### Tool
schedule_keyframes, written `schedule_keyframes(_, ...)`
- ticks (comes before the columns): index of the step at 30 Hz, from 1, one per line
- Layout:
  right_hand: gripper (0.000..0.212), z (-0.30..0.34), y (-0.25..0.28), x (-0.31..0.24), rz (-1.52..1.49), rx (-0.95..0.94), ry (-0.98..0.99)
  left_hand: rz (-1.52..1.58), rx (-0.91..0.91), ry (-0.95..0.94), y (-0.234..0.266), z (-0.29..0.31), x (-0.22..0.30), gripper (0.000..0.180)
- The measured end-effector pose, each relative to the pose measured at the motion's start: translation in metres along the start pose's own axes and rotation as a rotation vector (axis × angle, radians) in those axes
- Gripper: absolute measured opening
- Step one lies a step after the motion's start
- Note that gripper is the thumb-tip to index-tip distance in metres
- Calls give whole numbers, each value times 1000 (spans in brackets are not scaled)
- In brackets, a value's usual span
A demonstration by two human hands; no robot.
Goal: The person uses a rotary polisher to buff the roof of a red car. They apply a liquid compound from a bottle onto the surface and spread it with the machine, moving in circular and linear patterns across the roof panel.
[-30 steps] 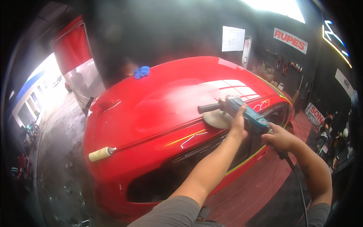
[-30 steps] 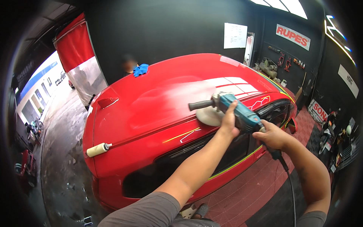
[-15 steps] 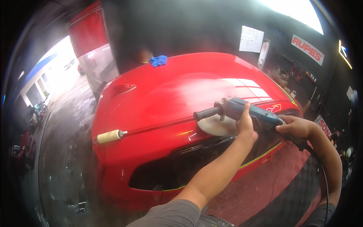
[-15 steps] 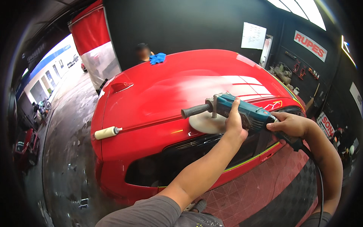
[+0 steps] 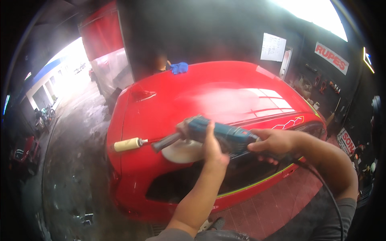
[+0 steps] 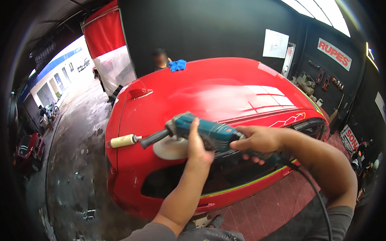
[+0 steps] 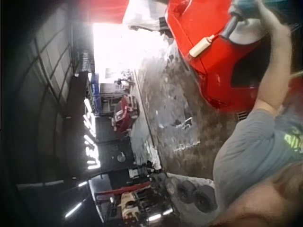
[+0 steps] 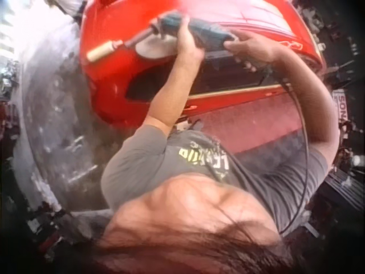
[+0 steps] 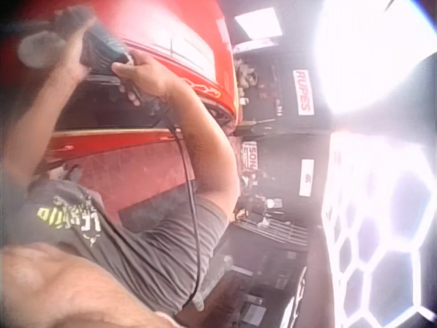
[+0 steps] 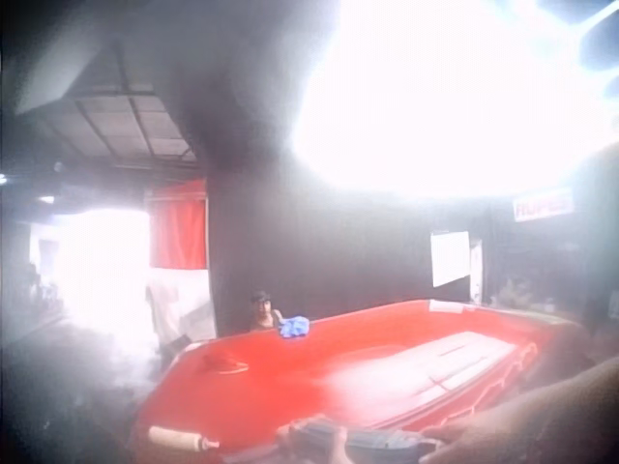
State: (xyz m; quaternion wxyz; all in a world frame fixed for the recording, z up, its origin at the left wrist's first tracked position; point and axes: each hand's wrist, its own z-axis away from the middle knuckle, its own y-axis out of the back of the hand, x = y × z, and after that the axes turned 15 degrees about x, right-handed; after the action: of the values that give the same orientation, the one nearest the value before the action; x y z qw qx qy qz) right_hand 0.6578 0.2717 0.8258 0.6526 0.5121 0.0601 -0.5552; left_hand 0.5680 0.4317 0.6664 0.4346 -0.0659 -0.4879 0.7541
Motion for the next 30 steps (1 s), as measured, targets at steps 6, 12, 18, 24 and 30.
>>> schedule_keyframes(6, 49, -12, -26, -13, 11, -48, 103, -76, -58, -48, 21, 8, 40, 49)
schedule_keyframes(12, 43, 16, -3, 10, 4, 27, 37, -63, -43, 81, 3, 2, -12, 47)
schedule_keyframes(18, 46, 61, 47, 72, -99, 221, -58, -62, -168, 305, -41, -2, -112, 44)
schedule_keyframes(24, 51, 74, 79, 88, -93, 319, -57, -42, -150, 382, -78, 12, -159, 71)
schedule_keyframes(30, 54, 55, 64, 74, -52, 272, -49, -82, -137, 334, -61, 3, -122, 61)
